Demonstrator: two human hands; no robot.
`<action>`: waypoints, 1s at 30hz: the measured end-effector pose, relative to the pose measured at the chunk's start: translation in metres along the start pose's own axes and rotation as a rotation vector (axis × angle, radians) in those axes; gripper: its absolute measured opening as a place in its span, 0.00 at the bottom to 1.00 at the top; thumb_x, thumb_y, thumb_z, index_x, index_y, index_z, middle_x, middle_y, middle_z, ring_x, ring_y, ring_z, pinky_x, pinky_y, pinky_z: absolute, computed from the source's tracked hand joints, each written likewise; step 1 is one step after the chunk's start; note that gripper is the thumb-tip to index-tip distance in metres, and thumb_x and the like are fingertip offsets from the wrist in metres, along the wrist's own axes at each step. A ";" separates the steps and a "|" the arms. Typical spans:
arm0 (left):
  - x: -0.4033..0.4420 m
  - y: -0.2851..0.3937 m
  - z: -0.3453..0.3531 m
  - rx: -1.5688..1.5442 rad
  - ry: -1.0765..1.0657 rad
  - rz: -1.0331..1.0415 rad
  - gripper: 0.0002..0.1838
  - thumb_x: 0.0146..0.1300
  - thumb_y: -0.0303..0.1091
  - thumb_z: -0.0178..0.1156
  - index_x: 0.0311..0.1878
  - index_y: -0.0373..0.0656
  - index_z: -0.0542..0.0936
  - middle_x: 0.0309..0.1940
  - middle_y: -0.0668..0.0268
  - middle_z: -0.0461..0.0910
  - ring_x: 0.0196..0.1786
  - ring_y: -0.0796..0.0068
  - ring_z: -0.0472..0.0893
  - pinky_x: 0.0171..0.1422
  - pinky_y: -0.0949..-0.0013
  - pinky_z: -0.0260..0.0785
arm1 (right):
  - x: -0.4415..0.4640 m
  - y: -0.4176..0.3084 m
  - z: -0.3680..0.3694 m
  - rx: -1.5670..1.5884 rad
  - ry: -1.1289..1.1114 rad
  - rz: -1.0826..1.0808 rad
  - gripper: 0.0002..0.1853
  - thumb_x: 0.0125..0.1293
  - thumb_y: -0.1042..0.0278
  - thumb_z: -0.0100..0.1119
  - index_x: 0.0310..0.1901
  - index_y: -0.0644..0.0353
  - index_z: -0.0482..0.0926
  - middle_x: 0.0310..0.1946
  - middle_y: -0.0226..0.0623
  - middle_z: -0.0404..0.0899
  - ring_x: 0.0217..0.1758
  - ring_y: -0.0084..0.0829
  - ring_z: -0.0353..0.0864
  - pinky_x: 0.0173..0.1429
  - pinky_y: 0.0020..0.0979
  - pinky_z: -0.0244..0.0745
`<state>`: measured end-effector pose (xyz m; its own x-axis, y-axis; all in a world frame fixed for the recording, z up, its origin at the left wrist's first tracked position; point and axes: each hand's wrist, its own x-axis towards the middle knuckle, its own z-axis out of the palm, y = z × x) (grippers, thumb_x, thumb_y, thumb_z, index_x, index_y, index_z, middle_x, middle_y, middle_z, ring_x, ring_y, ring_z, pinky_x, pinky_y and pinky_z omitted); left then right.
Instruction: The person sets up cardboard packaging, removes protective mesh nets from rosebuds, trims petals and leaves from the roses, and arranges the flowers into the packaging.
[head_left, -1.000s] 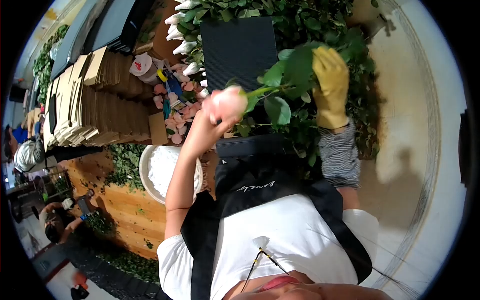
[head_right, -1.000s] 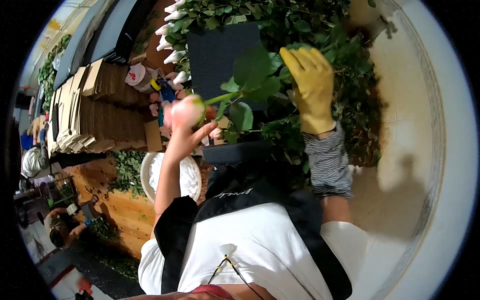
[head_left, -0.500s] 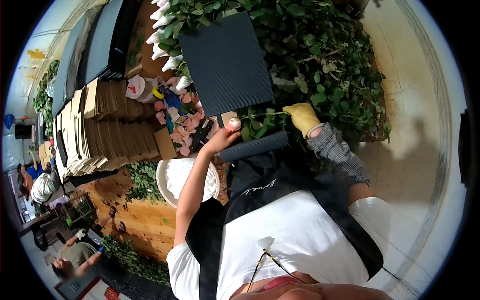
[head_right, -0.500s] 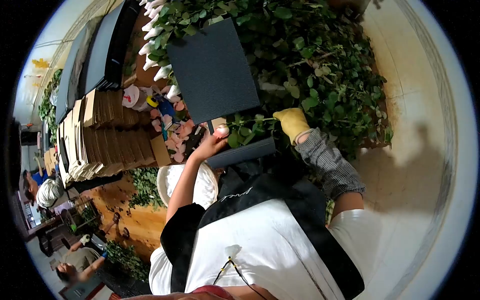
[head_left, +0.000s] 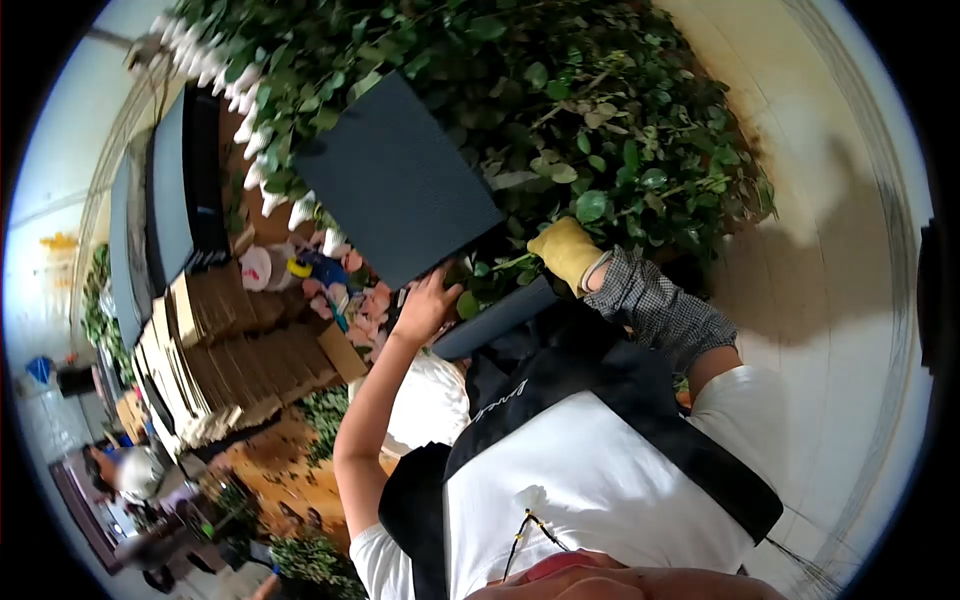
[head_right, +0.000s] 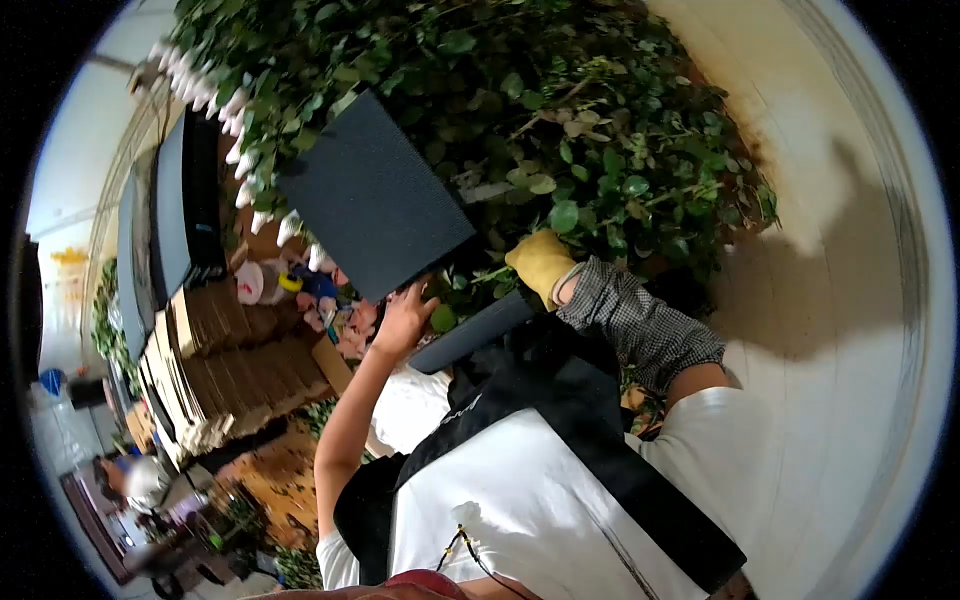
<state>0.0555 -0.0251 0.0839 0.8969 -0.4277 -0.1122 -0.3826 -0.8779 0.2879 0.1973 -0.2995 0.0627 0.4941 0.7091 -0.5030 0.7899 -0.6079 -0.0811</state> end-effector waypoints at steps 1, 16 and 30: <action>-0.006 -0.015 0.023 0.055 -0.008 0.048 0.16 0.59 0.29 0.64 0.51 0.40 0.80 0.67 0.49 0.69 0.68 0.46 0.71 0.69 0.53 0.68 | 0.001 0.008 0.016 0.044 0.032 -0.027 0.24 0.45 0.67 0.74 0.49 0.58 0.85 0.43 0.41 0.87 0.48 0.40 0.87 0.49 0.37 0.82; -0.004 -0.007 0.029 0.120 0.006 0.018 0.21 0.57 0.44 0.69 0.52 0.46 0.81 0.57 0.57 0.75 0.62 0.53 0.73 0.66 0.51 0.65 | -0.047 0.022 -0.009 0.201 0.425 0.058 0.20 0.63 0.75 0.56 0.57 0.55 0.80 0.38 0.41 0.85 0.44 0.39 0.85 0.62 0.42 0.76; -0.012 0.008 0.033 -0.203 0.179 -0.157 0.23 0.52 0.35 0.73 0.52 0.44 0.80 0.50 0.58 0.77 0.53 0.51 0.78 0.56 0.53 0.75 | -0.054 0.015 0.040 0.101 0.708 0.077 0.22 0.61 0.73 0.57 0.58 0.56 0.78 0.47 0.36 0.81 0.57 0.37 0.77 0.66 0.38 0.69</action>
<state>0.0341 -0.0336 0.0563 0.9732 -0.2299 -0.0061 -0.2006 -0.8616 0.4663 0.1678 -0.3613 0.0539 0.6909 0.7038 0.1652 0.7230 -0.6712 -0.1639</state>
